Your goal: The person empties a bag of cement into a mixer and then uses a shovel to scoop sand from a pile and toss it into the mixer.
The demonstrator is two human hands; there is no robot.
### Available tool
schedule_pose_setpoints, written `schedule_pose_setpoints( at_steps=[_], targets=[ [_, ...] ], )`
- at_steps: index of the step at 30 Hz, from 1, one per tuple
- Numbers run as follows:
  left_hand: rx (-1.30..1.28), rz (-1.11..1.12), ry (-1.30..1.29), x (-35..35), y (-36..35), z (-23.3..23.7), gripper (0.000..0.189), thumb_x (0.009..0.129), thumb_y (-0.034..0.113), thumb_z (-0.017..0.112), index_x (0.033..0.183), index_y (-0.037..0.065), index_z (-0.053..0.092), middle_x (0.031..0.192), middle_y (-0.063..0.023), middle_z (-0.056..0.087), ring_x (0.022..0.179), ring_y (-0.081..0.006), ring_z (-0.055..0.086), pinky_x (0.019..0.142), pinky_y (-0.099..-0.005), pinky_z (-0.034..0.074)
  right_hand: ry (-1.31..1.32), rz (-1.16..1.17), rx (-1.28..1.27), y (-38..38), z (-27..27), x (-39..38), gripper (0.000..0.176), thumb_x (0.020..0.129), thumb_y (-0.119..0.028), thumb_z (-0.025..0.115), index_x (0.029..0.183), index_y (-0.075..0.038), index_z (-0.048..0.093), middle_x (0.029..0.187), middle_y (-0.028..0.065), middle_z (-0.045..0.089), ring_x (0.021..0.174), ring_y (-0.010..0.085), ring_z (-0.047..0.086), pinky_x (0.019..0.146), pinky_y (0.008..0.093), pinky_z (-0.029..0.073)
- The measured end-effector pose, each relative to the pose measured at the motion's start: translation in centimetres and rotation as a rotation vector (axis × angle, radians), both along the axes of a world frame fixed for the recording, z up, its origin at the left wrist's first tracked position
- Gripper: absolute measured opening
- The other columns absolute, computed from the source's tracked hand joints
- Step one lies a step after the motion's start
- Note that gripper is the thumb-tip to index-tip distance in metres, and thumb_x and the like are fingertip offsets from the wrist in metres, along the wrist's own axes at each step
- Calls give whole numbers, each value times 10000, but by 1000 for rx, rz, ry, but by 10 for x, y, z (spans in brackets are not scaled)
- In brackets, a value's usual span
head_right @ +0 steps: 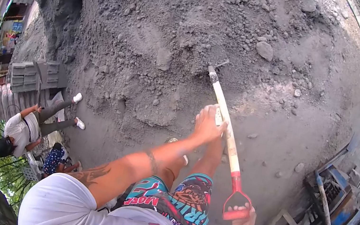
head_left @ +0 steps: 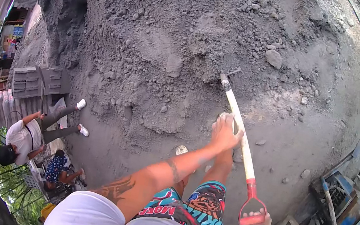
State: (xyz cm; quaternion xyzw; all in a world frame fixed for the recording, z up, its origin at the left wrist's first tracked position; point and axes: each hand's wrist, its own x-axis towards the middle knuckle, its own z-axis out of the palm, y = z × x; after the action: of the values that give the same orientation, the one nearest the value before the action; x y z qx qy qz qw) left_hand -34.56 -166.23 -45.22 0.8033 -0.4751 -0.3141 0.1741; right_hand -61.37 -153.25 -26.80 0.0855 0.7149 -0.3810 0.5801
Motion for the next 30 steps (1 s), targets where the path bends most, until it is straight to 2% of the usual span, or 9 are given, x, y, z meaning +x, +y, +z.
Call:
schedule_pose_setpoints(
  at_steps=[2, 5, 7, 8, 11, 23, 25, 28, 30],
  targets=[
    [292, 534, 378, -2, -32, -157, 815, 785, 495, 738, 1341, -7, 416, 1245, -242, 547, 1132, -369, 569, 930, -522, 472, 24, -136, 53, 2, -41, -23, 330, 966, -400, 500, 846, -94, 528, 661, 37, 553, 545, 180, 553, 538, 350, 495],
    [466, 1015, 1270, -7, -73, -189, 632, 812, 507, 746, 1170, 34, 527, 924, -115, 619, 732, -255, 632, 584, -447, 531, 234, -322, 140, -8, -86, -22, 388, 971, -439, 436, 761, -113, 448, 550, 30, 423, 448, 154, 442, 417, 329, 407],
    [407, 1059, 1441, -9, -60, -234, 376, 862, 441, 724, 896, 98, 574, 740, -29, 548, 568, -189, 535, 506, -392, 481, 420, -275, 127, 15, -116, -25, 343, 955, -353, 428, 741, -86, 454, 517, 35, 391, 401, 169, 403, 371, 328, 375],
    [402, 1109, 1350, -15, -59, -220, 313, 898, 330, 701, 731, 137, 522, 624, 18, 458, 491, -157, 455, 468, -365, 451, 426, -274, 130, 34, -124, -28, 343, 955, -353, 428, 741, -86, 454, 517, 35, 391, 401, 169, 403, 371, 328, 375],
    [426, 1094, 1327, -21, -47, -207, 272, 885, 287, 711, 759, 141, 519, 632, 12, 468, 506, -156, 473, 473, -359, 460, 549, -147, 171, 35, -144, -41, 291, 925, -260, 415, 721, -55, 445, 517, 55, 406, 380, 183, 394, 357, 333, 373],
    [-16, 1568, 1907, -54, 90, -34, 284, 831, 245, 756, 756, 136, 505, 632, -9, 493, 515, -176, 517, 482, -383, 483, 765, 586, -318, -21, 47, -158, 310, 900, -228, 400, 648, -51, 441, 482, 53, 419, 354, 173, 394, 346, 303, 340],
    [-152, 1736, 1813, -22, 139, -15, 273, 820, 219, 750, 754, 133, 500, 629, -14, 495, 517, -183, 519, 479, -379, 481, 796, 785, -473, -53, 2, -202, 312, 894, -264, 412, 648, -74, 442, 512, 24, 396, 402, 151, 379, 372, 292, 311],
    [-518, 1911, 1687, 66, 235, -3, 247, 821, 195, 730, 758, 118, 503, 619, -24, 494, 489, -182, 508, 445, -375, 466, 525, 1095, -492, -89, -44, -102, 315, 886, -302, 433, 654, -89, 435, 549, 0, 387, 443, 136, 366, 400, 285, 299],
    [-874, 2061, 1450, 122, 315, 11, 209, 833, 177, 699, 756, 101, 520, 580, -30, 469, 423, -182, 473, 401, -372, 433, -143, 1139, 6, -106, -109, -32, 315, 804, -434, 545, 758, -123, 561, 733, 47, 542, 636, 238, 523, 574, 392, 432]
  ],
)
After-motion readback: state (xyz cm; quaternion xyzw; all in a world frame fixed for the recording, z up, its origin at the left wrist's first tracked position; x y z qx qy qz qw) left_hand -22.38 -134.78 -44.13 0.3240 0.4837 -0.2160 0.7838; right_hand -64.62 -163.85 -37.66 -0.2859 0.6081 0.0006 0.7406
